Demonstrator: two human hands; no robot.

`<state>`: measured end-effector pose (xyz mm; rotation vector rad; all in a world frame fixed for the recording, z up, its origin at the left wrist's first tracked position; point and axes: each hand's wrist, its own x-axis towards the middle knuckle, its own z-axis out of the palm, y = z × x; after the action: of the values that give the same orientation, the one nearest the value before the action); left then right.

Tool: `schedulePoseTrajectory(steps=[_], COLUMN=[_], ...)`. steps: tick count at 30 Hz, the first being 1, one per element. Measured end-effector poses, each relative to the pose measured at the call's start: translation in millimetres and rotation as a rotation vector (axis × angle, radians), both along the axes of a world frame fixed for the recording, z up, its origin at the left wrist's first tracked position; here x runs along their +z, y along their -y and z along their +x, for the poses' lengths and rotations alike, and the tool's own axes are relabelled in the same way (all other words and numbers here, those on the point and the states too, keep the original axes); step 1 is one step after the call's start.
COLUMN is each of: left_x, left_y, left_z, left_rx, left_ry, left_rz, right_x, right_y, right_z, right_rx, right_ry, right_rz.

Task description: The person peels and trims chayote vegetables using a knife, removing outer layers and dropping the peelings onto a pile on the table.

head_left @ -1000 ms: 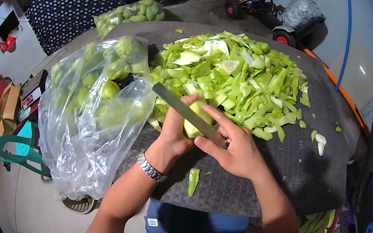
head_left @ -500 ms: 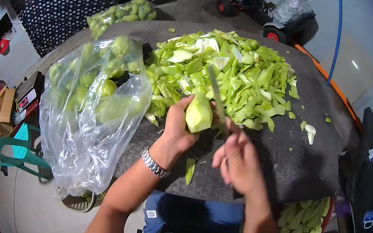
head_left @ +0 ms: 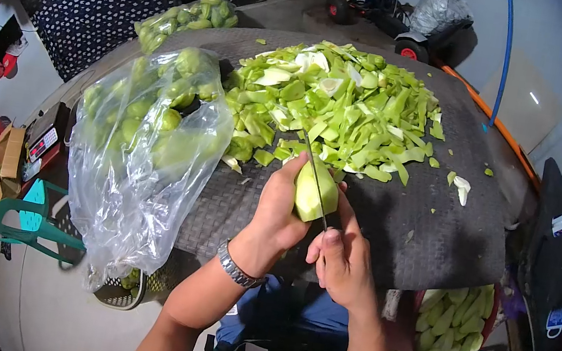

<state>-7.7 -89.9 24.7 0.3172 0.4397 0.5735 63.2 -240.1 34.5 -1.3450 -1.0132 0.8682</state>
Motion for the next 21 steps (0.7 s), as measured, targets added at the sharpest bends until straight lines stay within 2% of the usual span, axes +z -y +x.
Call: schedulePoseTrajectory(steps=[7, 9, 12, 15, 18, 21], left_x=[7.8, 13.2, 14.8, 12.6, 13.3, 10.6], left_y=[16.4, 24.0, 31.3, 34.8, 40.8, 46.9], left_z=[-5.9, -7.6, -6.9, -5.1, -5.1, -3.1], left_rx=[0.051, 0.074, 0.123, 0.195, 0.263, 0.317], left_ry=[-0.021, -0.021, -0.024, -0.042, -0.071, -0.082], left_rz=[0.033, 0.065, 0.118, 0.161, 0.195, 0.249], right_x=[-15.4, -16.0, -7.7, -14.1, 3.0, 1.1], right_y=[-3.8, -6.7, -1.6, 0.4, 3.6, 5.2], right_z=[-6.3, -4.3, 0.4, 5.9, 4.4, 0.5], right_rx=[-0.073, -0.059, 0.004, 0.014, 0.055, 0.018], right_ry=[0.137, 0.105, 0.069, 0.148, 0.025, 0.007], right_rz=[0.12, 0.123, 0.022, -0.053, -0.198, -0.189])
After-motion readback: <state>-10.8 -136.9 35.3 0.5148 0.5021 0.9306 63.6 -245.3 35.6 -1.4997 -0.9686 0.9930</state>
